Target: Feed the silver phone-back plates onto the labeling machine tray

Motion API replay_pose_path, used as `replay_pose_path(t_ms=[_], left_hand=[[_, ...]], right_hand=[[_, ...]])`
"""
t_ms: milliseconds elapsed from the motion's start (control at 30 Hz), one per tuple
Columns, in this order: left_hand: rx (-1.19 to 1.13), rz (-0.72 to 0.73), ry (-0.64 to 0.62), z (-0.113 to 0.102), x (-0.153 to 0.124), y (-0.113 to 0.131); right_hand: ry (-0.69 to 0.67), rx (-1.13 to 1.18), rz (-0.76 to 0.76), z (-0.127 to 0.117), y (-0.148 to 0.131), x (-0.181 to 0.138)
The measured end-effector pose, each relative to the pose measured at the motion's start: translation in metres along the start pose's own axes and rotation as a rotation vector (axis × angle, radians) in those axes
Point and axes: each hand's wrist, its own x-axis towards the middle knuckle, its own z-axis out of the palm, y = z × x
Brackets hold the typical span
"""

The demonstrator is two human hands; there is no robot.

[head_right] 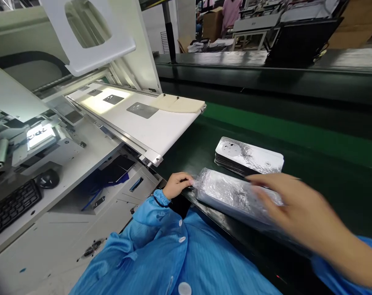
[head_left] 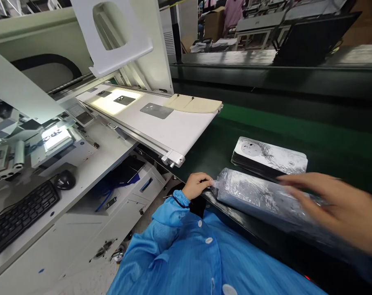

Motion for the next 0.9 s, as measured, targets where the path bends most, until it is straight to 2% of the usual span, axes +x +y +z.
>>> replay_pose_path(t_ms=[67,133,233,300,500,667,800,900], left_hand=[[-0.016,0.003,0.017,0.0,-0.002,0.005],[-0.009,0.008,0.059,-0.001,-0.006,0.009],[0.019,0.002,0.113,-0.002,-0.015,0.01],[0.018,-0.019,0.13,-0.002,-0.021,0.008],[-0.015,-0.049,0.167,-0.003,-0.026,0.003],[0.001,0.052,0.168,-0.008,-0.022,0.001],[0.014,0.122,0.158,-0.014,-0.023,-0.003],[0.011,0.159,0.123,-0.018,-0.025,-0.006]], right_hand=[[-0.231,0.048,-0.302,0.029,-0.036,0.037],[-0.363,0.014,-0.455,0.06,-0.059,0.069],[-0.614,-0.14,-0.491,0.095,-0.066,0.101],[-0.698,-0.2,-0.459,0.107,-0.06,0.109],[-0.778,-0.105,-0.441,0.101,-0.048,0.116],[-0.866,-0.132,-0.374,0.104,-0.047,0.125],[-0.742,-0.008,-0.342,0.109,-0.036,0.123],[-0.661,0.146,-0.279,0.104,-0.027,0.12]])
